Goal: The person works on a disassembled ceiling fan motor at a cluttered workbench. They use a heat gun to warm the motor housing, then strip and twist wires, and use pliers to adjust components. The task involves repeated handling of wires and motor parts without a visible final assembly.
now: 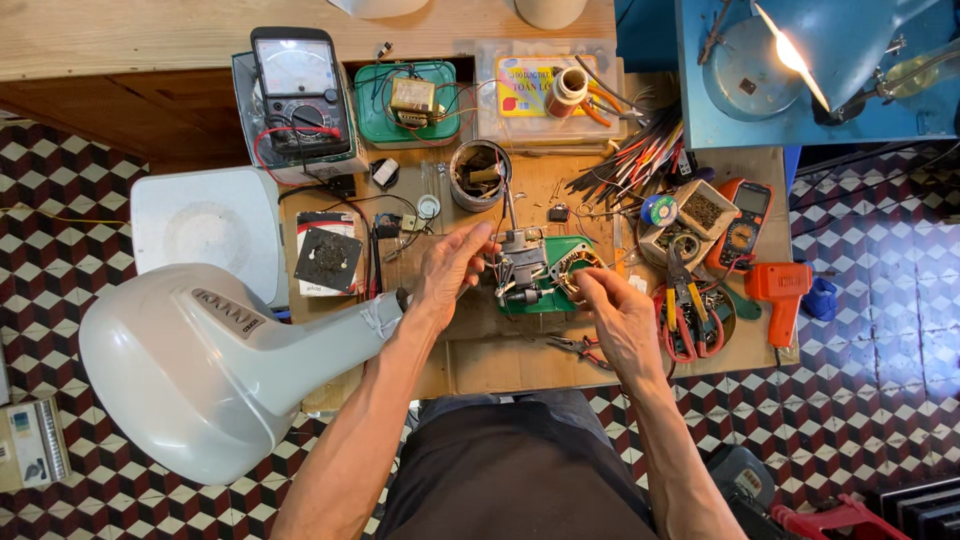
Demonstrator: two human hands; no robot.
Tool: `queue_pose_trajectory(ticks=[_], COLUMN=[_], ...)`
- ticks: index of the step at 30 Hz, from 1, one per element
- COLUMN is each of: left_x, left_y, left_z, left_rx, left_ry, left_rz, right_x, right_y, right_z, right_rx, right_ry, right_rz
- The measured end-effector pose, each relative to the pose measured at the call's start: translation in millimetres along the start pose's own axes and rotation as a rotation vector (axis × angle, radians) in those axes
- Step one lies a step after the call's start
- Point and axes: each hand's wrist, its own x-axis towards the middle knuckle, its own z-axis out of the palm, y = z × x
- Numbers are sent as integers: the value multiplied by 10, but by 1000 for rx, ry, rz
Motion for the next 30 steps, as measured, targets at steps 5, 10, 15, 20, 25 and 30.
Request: queue_pose_trajectory(ticks=[5,10,15,20,25,30], left_x=[-175,-336,-318,-286,-392,-463], left_y=[148,136,66,145,418,568], left_z=[202,287,280,267,361,313], left_rx=[254,195,165,368,734,893], left_ry=[39,41,52,-6,4,200], left_rz=[138,208,240,324,419,236], right_x=[469,779,685,661,336,44], right_y=[-483,-900,-947,-257,965,1854], right_z=[200,173,99,-104,-978,-1336], right_rx=[74,246,303,332,258,-263], right_ry=[-95,-385,-521,-212,444,650], right_rz=[-122,-93,-213,-108,57,244])
